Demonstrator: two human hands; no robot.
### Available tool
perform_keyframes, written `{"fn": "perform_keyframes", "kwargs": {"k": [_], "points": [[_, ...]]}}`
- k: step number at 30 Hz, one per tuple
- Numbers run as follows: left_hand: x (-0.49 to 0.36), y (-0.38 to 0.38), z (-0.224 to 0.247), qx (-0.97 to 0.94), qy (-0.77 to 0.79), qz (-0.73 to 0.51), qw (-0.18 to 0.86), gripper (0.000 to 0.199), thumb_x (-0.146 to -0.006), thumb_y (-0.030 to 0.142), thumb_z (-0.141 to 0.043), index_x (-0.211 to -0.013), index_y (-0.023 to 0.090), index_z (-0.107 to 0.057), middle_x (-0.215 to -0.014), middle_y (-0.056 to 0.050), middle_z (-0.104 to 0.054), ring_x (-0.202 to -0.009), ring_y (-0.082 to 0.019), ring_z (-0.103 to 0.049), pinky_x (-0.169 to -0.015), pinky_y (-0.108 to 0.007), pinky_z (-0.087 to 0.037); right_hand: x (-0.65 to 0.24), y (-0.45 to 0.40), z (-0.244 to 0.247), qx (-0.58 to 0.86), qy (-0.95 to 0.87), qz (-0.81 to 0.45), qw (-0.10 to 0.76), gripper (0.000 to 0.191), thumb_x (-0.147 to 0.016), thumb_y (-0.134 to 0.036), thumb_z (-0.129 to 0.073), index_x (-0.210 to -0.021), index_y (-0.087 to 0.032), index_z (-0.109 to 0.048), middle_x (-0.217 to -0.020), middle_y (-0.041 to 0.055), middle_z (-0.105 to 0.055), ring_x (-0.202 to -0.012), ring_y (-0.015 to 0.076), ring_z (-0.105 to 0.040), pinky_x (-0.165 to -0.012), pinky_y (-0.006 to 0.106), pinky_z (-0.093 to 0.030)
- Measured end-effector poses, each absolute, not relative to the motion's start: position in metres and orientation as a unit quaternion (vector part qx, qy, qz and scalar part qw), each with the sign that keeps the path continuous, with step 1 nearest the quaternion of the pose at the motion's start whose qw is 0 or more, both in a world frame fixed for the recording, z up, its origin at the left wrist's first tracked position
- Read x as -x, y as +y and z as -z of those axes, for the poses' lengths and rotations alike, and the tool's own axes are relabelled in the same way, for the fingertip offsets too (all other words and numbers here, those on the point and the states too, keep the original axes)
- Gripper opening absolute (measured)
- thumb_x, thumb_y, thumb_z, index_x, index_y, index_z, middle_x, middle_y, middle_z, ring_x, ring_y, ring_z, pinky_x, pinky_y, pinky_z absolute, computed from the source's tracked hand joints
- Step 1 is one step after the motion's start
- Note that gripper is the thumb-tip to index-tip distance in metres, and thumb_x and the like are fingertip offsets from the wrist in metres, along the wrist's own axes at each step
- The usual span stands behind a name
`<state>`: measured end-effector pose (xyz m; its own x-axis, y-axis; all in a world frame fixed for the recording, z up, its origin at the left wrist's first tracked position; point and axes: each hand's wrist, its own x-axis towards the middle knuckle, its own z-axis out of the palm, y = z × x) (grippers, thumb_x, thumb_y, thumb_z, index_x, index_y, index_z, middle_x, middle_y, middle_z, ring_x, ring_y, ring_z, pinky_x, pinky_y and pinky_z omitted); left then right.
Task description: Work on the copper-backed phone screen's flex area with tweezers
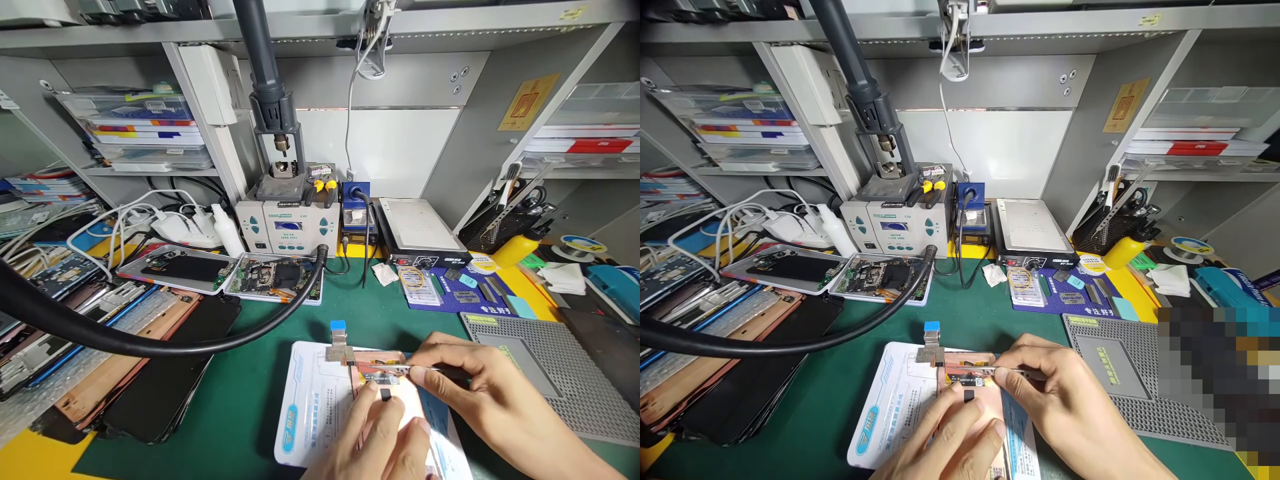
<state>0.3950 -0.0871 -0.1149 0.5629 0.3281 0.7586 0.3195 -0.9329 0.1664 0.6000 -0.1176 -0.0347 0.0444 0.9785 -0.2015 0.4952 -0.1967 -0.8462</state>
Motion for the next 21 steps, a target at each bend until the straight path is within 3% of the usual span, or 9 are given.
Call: {"fn": "perform_keyframes", "kwargs": {"k": [21], "points": [[-0.3967,-0.0867,0.1151,-0.88,0.177,-0.44,0.002,0.031,-0.088,0.024,-0.056,-0.107,0.014,-0.078,-0.102,-0.009,-0.083,-0.091,-0.029,-0.082,-0.075,-0.037,-0.072,-0.6014,-0.1165,0.0332,0.655,-0.547,-0.42,0.307,0.041,-0.104,-0.055,-0.058,-0.088,-0.026,-0.083,-0.095,0.0043,-0.077,-0.088,0.0243,-0.073,-0.079,0.035,-0.051]]}}
